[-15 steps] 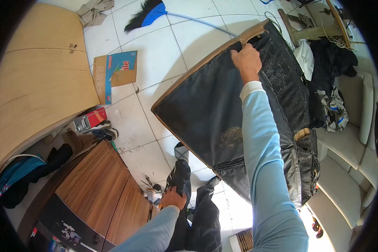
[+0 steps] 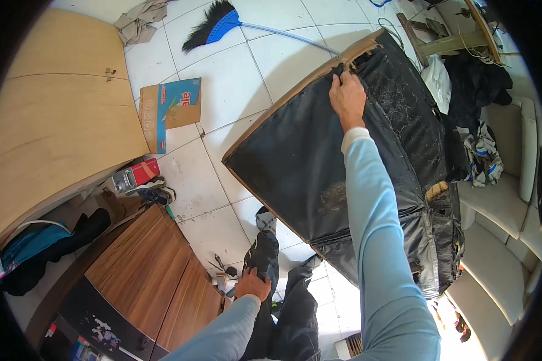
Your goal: The person removes the black fabric covering from the underside of an overturned sofa. They pull away loose fabric and small wooden slats by hand, exposing the internal frame and springs. The removed fabric pieces are placed on the floor.
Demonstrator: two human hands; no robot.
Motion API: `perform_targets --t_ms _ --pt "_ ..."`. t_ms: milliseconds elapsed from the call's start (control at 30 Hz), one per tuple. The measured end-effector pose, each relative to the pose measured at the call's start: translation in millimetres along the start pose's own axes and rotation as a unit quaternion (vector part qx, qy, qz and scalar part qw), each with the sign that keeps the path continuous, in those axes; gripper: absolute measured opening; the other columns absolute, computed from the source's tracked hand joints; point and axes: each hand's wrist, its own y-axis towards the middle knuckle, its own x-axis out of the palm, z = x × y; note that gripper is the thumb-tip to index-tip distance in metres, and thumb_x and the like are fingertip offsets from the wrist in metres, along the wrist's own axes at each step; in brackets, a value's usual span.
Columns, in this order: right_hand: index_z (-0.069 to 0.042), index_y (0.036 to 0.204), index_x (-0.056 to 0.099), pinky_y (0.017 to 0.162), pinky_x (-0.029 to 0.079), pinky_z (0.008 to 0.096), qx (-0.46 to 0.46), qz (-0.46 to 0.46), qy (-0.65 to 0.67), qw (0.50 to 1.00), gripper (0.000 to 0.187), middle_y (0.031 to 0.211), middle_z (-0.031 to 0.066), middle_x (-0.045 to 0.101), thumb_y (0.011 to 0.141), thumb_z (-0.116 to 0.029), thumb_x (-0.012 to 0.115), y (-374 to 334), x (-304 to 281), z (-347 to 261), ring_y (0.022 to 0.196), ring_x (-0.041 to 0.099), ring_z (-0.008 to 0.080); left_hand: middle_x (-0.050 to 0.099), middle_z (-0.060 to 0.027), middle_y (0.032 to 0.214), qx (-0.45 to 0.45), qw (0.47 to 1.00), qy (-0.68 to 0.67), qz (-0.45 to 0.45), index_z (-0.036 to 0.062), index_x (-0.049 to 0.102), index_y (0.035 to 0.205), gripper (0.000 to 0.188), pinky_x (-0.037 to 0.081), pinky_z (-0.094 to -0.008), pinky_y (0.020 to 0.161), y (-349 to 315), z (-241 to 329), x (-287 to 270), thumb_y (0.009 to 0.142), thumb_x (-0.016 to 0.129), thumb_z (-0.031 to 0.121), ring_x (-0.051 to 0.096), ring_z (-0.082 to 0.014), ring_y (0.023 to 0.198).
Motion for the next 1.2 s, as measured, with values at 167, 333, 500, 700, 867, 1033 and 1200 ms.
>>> perform_targets --t_ms 167,333,500,700,867,1033,1200 --pt "-0.003 0.095 0.065 0.077 0.059 0.0522 -0.066 -0.129 0.001 0.989 0.026 0.098 0.0226 0.070 0.100 -0.028 0.063 -105.8 -28.6 8.8 0.089 0.071 0.0438 0.057 -0.0157 0.152 0.008 0.999 -0.018 0.033 0.0112 0.060 0.147 0.068 0.051 -0.0503 0.111 -0.1 -3.7 8.5 0.088 0.069 0.044 0.060 -0.0379 0.133" --pt "-0.003 0.094 0.066 0.074 0.059 0.0549 0.012 -0.233 0.034 0.972 0.023 0.091 0.0212 0.072 0.099 -0.025 0.061 -272.1 -56.0 26.4 0.081 0.072 0.0455 0.058 -0.0159 0.151 0.010 0.999 -0.010 0.049 0.0106 0.062 0.144 0.066 0.052 -0.0504 0.110 3.3 -2.4 10.4 0.088 0.070 0.045 0.061 -0.0383 0.132" --pt "0.002 0.087 0.070 0.072 0.059 0.0534 0.051 -0.291 0.069 0.953 0.035 0.086 0.0270 0.071 0.101 -0.029 0.062 -353.8 -63.5 -46.1 0.077 0.071 0.0474 0.060 -0.0158 0.149 0.003 0.999 -0.012 0.052 0.0103 0.063 0.142 0.065 0.052 -0.0503 0.108 -7.5 0.0 14.8 0.088 0.070 0.044 0.062 -0.0381 0.131" --pt "-0.004 0.105 0.067 0.085 0.055 0.0520 -0.039 -0.277 0.043 0.959 0.045 0.102 0.0204 0.070 0.090 -0.045 0.075 -279.2 -100.6 -22.2 0.098 0.071 0.0387 0.060 -0.0167 0.149 0.011 0.998 -0.001 0.054 0.0090 0.062 0.143 0.065 0.052 -0.0499 0.108 -12.5 -2.4 37.5 0.088 0.071 0.044 0.062 -0.0384 0.131" --pt "-0.009 0.147 0.052 0.099 0.046 0.0424 -0.040 -0.104 -0.194 0.975 0.099 0.132 0.0113 0.055 0.066 -0.046 0.095 -201.2 -146.5 78.4 0.121 0.054 0.0311 0.060 -0.0177 0.150 0.013 0.998 -0.010 0.057 0.0085 0.062 0.144 0.065 0.052 -0.0501 0.109 -18.5 -5.5 54.1 0.089 0.070 0.042 0.062 -0.0393 0.132" --pt "-0.010 0.120 0.068 0.099 0.047 0.0423 -0.088 -0.264 -0.303 0.911 0.042 0.121 0.0088 0.067 0.090 -0.039 0.076 -197.8 -146.0 167.1 0.117 0.061 0.0273 0.061 -0.0185 0.147 0.039 0.996 0.010 0.082 0.0076 0.064 0.142 0.063 0.053 -0.0498 0.109 -20.7 -11.3 76.9 0.088 0.070 0.041 0.063 -0.0401 0.129" --pt "-0.011 0.106 0.072 0.092 0.052 0.0457 0.008 -0.211 -0.187 0.960 0.025 0.095 0.0101 0.077 0.097 -0.034 0.066 -221.7 -148.9 171.1 0.094 0.072 0.0307 0.063 -0.0213 0.143 0.039 0.994 0.024 0.098 0.0047 0.065 0.140 0.063 0.053 -0.0501 0.108 -32.0 -0.9 82.8 0.088 0.070 0.040 0.065 -0.0409 0.126"
